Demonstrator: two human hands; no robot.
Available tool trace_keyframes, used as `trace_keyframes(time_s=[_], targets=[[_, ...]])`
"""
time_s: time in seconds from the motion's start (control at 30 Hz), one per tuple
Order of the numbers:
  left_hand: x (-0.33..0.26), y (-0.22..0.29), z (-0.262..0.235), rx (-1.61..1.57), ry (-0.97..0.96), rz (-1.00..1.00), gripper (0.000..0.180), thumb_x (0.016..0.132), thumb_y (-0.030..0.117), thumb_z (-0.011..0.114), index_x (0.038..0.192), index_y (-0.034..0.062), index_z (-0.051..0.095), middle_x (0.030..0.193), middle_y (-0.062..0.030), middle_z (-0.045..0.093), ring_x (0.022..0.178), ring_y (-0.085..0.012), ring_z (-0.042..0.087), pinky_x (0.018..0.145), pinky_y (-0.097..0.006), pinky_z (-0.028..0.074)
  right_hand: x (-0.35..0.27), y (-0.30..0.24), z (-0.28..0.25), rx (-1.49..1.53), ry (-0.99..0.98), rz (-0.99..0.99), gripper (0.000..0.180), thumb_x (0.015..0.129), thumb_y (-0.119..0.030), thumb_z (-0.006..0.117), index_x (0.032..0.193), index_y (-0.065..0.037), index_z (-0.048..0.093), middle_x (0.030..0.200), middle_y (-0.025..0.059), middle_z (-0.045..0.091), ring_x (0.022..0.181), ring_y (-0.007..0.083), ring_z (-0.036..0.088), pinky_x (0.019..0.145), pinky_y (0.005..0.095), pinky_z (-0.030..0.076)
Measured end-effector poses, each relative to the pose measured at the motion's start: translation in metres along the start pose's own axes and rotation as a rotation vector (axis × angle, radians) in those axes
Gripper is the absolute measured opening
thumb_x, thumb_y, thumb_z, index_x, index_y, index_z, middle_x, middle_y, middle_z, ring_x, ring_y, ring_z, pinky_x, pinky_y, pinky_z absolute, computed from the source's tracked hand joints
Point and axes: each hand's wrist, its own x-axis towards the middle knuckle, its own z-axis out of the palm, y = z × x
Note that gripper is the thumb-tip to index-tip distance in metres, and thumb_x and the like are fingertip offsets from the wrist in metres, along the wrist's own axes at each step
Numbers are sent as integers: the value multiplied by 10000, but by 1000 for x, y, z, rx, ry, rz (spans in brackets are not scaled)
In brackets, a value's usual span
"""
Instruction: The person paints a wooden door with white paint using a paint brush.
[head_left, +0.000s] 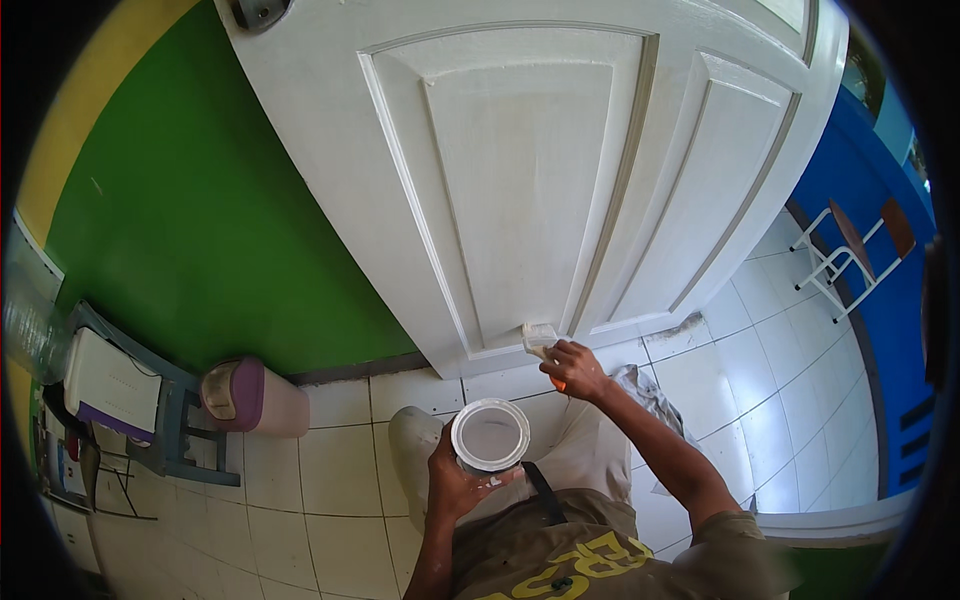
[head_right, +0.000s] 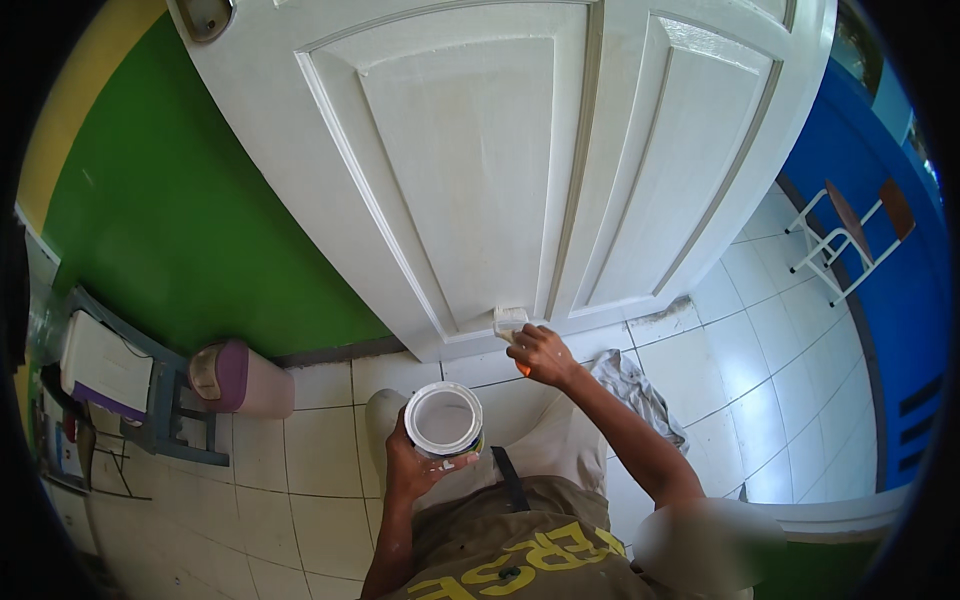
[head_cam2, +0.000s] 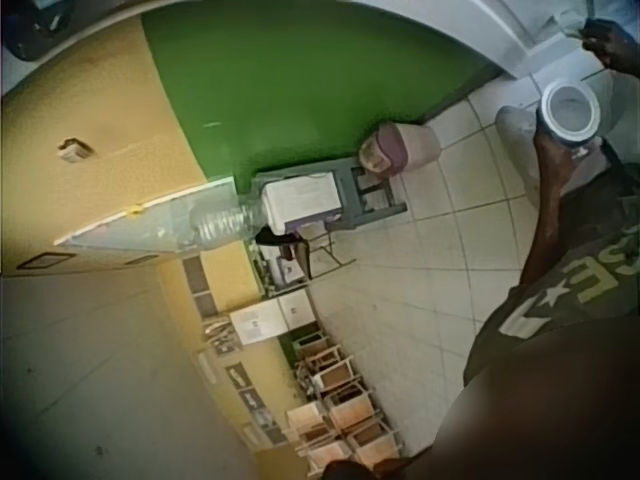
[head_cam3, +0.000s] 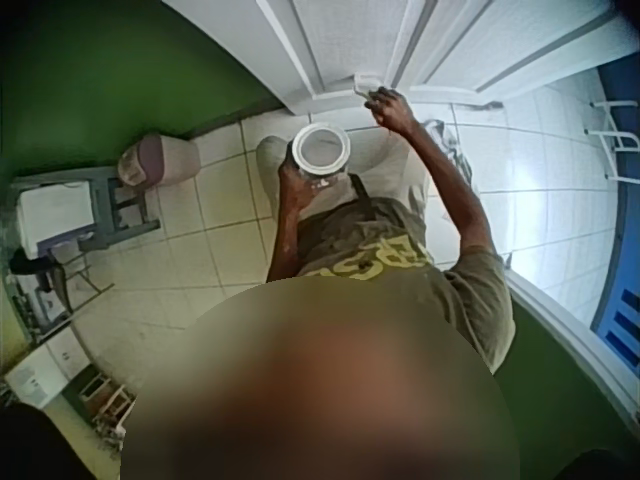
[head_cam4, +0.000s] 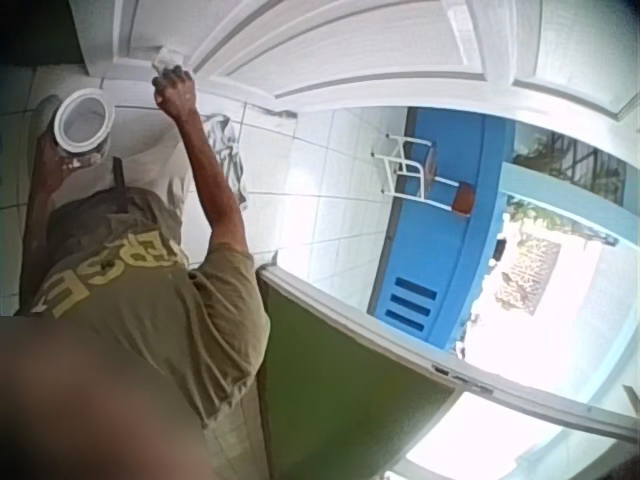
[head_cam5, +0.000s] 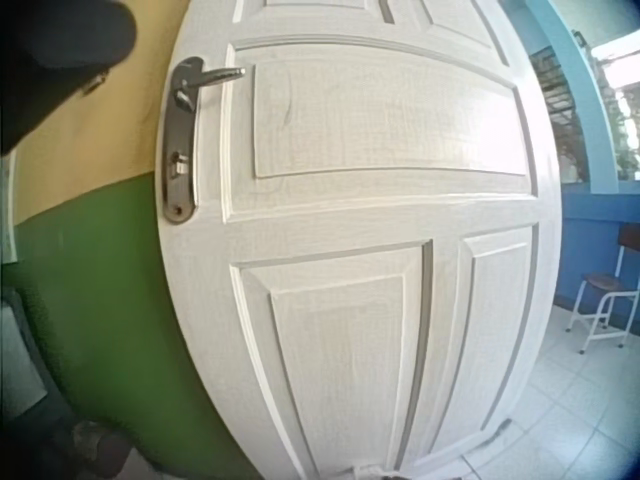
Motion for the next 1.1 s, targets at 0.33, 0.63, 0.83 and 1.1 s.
trace_keyframes(time_s=[0.33,0.63,0.83,1.1], targets=[[-4,-4,2,28,20,-38,981,601,256,1055,1407,9,554,1283,-138,710,1174,-261,704,1019,-419,576,162,-1,-250,-346,634,-228,147,764,-101,852,870,-89,751,908,86,772,875,232,741,684,345,630],[25,-12,1,41,6,120,1114,554,166,1056,1497,23,480,1394,-131,645,1263,-249,652,1104,-431,539,67,-6,-100,-233,508,-62,219,750,-54,804,958,-113,764,1077,129,745,1022,298,730,762,383,608],[48,11,-17,199,78,278,1084,549,163,1023,1494,70,500,1489,-163,580,1374,-385,563,1155,-490,471,47,-46,-124,472,685,425,149,790,112,781,883,14,717,1014,153,779,894,266,718,798,341,563],[73,21,-16,287,67,410,1080,559,160,1021,1500,96,496,1517,-148,563,1441,-390,505,1226,-512,408,28,-99,-211,1047,731,261,194,683,42,834,815,-34,714,886,192,770,769,274,722,702,368,577]])
